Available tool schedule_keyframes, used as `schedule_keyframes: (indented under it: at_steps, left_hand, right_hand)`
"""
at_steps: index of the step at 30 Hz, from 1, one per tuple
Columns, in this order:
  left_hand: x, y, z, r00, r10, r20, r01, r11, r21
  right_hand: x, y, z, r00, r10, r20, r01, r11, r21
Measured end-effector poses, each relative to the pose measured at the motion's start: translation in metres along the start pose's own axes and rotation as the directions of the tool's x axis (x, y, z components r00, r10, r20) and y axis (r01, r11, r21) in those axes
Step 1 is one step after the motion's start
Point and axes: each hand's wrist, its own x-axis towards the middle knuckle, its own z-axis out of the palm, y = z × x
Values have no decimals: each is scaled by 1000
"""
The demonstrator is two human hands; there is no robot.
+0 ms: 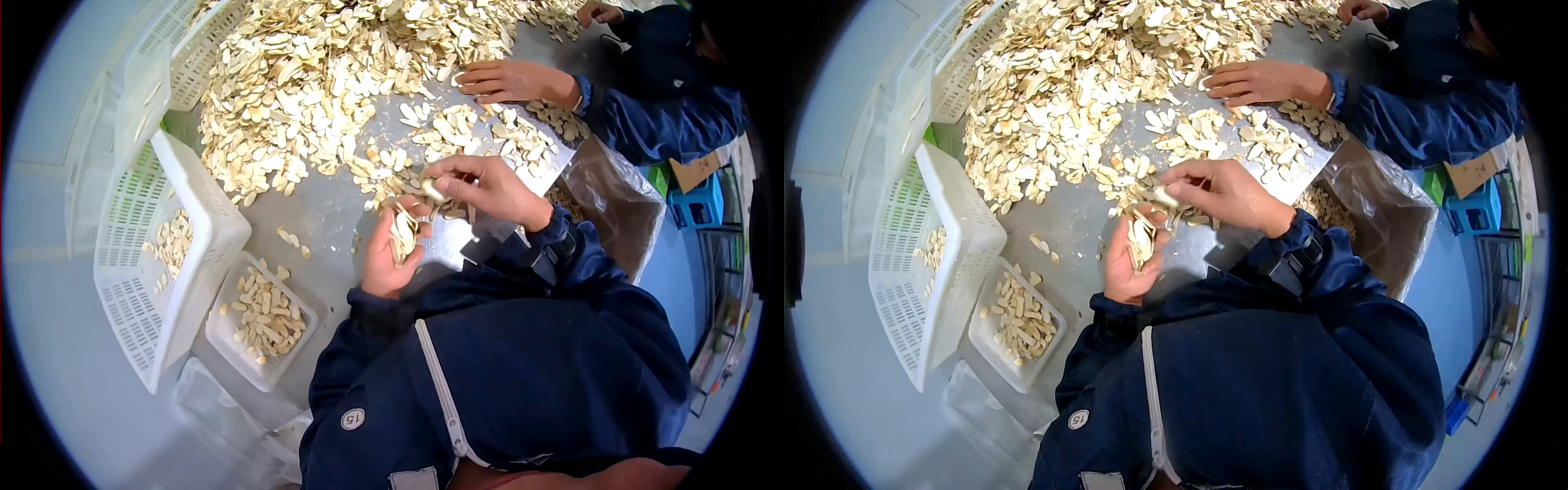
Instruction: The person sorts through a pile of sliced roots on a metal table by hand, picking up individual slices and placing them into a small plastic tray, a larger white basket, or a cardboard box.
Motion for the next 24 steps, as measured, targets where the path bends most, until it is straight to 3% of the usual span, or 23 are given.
schedule_keyframes:
  at_steps: [1,3,5,7,19,24]
  left_hand:
    - [-1,2,13,1000,0,-30,1,1000,25]
    - [-3,2,16,998,-2,-57,3,1000,22]
    - [-2,0,2,999,-5,-44,3,999,-32]
    - [-1,0,-5,1000,-1,14,2,998,-55]
    - [2,1,-6,998,6,55,1,992,-128]
    - [-1,2,-8,999,37,0,-37,991,-131]
  right_hand:
    - [1,-8,3,999,-41,17,40,998,37]
    - [19,1,3,971,-196,-137,150,945,-290]
    - [39,27,2,866,-425,-261,134,702,-699]
    - [48,38,1,880,-407,-244,87,645,-759]
    - [25,45,-9,904,-364,-223,104,694,-713]
    - [32,49,-6,917,-237,-320,-50,728,-684]
